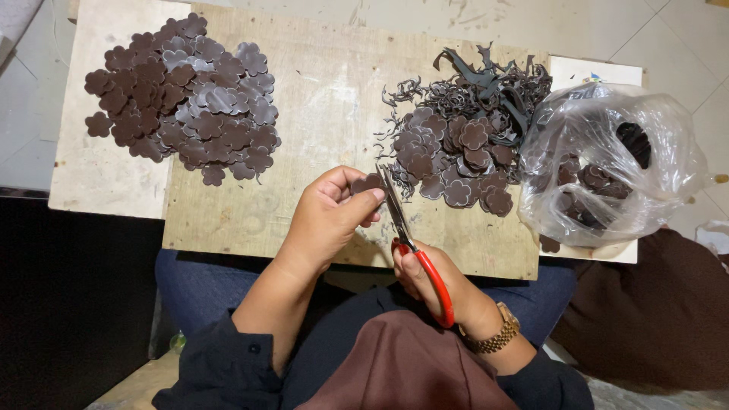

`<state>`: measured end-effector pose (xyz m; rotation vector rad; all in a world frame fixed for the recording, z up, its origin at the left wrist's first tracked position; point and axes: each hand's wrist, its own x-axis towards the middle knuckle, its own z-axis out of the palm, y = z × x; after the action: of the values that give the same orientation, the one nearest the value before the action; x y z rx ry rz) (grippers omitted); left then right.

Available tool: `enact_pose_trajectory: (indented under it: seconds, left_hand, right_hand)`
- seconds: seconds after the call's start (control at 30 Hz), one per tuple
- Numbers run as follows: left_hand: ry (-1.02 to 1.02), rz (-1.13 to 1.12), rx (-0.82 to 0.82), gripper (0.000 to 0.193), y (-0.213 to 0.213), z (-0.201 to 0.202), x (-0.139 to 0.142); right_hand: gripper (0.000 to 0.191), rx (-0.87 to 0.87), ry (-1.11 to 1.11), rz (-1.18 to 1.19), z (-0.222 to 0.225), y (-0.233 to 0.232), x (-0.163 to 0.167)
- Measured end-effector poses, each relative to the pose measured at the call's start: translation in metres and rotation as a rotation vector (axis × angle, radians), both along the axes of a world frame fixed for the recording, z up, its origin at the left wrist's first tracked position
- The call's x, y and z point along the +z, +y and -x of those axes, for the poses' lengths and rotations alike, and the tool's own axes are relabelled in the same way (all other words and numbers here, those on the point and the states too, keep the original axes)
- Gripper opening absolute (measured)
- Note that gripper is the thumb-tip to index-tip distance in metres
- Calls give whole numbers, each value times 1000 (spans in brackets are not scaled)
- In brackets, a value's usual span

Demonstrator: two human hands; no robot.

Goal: The person uses red-handled scissors to trim the edges of small dark brown flower-shaped pieces of material. They hold each piece in the left hand and cut with the right, placing finished pieces into a pile on the left and discarding trimmings to the right.

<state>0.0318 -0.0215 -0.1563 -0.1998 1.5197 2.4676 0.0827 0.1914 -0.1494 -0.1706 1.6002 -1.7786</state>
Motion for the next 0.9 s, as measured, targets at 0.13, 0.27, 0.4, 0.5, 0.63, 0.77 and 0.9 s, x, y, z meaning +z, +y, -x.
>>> enact_pose_trajectory:
  seconds: [0.13,0.27,0.4,0.5,0.63,0.77,0.9]
  left_hand:
    - [7,-13,8,15,0,0,-1]
    - [13,-18,27,14,-1,3,-3]
    - [11,25,29,10,-3,4,-10]
    - [-11,44,17,9,-5,6,-21]
    - [-11,40,36,13,-2,14,-47]
    - [-129,-11,5,14,0,19,-78]
    - [-20,-113,-12,12,5,13,-99]
  right_hand:
    - [49,-32,-2,-63,-2,-2,-2]
    - [49,-38,-41,-24,-4,-2,-9]
    - [49,-77,-39,107,-2,2,-23]
    - [43,-179,-47,254,1,6,-39]
    - [37,-256,33,221,7,12,-64]
    - [38,-332,-74,296,15,17,-90]
    - [38,-362,-80,325,19,20,-107]
